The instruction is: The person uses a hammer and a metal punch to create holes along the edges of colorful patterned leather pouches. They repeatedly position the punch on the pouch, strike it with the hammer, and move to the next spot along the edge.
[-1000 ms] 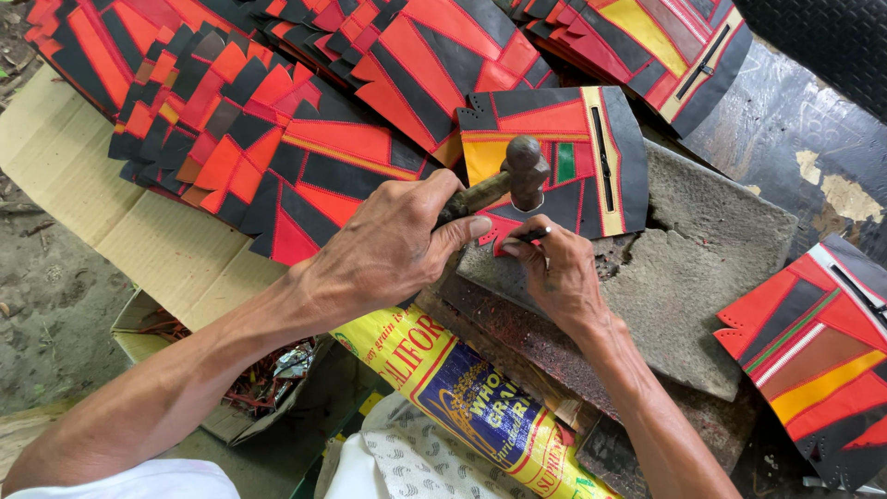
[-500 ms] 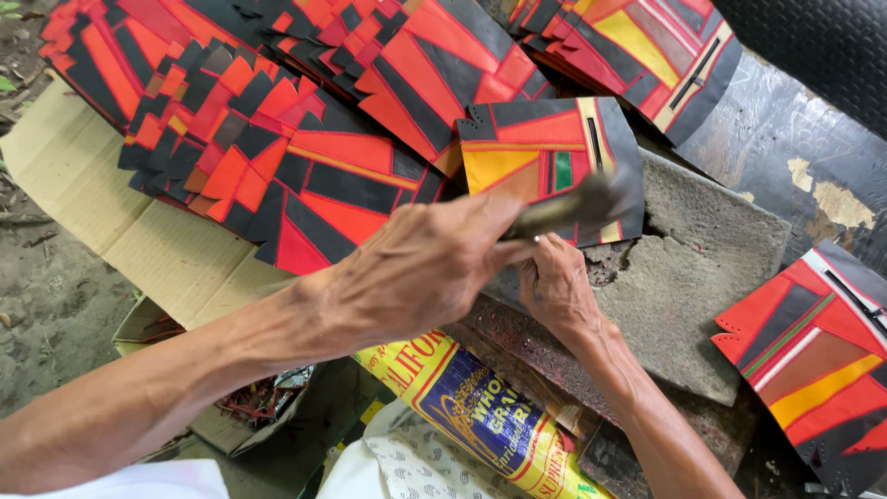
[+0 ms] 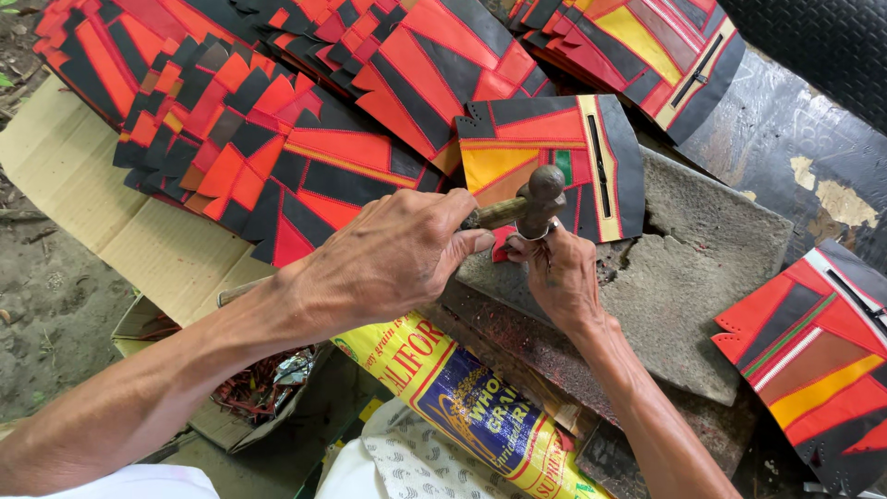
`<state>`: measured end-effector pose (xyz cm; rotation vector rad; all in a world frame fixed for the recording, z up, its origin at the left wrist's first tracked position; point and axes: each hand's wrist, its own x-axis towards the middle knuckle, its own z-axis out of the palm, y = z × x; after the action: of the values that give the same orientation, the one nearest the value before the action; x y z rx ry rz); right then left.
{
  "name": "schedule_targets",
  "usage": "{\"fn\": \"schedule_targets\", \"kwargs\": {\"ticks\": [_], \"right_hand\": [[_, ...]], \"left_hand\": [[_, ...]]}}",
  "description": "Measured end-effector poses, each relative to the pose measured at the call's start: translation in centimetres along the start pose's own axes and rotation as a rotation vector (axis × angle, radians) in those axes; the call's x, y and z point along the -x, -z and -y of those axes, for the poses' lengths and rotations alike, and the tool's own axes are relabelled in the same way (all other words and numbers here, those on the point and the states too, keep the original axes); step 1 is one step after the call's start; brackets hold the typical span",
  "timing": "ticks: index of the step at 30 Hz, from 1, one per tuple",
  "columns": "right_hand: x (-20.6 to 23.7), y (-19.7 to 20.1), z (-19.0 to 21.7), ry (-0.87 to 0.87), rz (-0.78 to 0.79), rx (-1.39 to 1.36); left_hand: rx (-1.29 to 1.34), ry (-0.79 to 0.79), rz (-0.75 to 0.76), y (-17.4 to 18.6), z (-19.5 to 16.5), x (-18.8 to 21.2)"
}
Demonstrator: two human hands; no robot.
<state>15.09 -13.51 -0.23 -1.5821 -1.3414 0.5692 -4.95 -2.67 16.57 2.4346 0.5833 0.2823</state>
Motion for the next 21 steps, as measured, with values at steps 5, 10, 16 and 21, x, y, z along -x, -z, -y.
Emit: {"fn": "schedule_targets", "kwargs": {"ticks": [5,10,16,21], "right_hand": [[0.1,0.1,0.0,0.024,0.010,0.006],[0.1,0.3,0.4,0.062,0.015,0.019],[0.0,0.2,-0.1,0.213,0.049,0.053],[0.1,0.0,-0.5,0.229,0.037,0.257]], "left_hand": [[-0.019,0.003,0.009,-0.2,0.2,0.1],[0.009,0.008,0.012,0.2,-0.3,0.0],[0.140,-0.182,-0.154,2.0,-2.7,-0.4],[0.345,-0.374,-0.346,1.2,-3.7,-0.9]]}}
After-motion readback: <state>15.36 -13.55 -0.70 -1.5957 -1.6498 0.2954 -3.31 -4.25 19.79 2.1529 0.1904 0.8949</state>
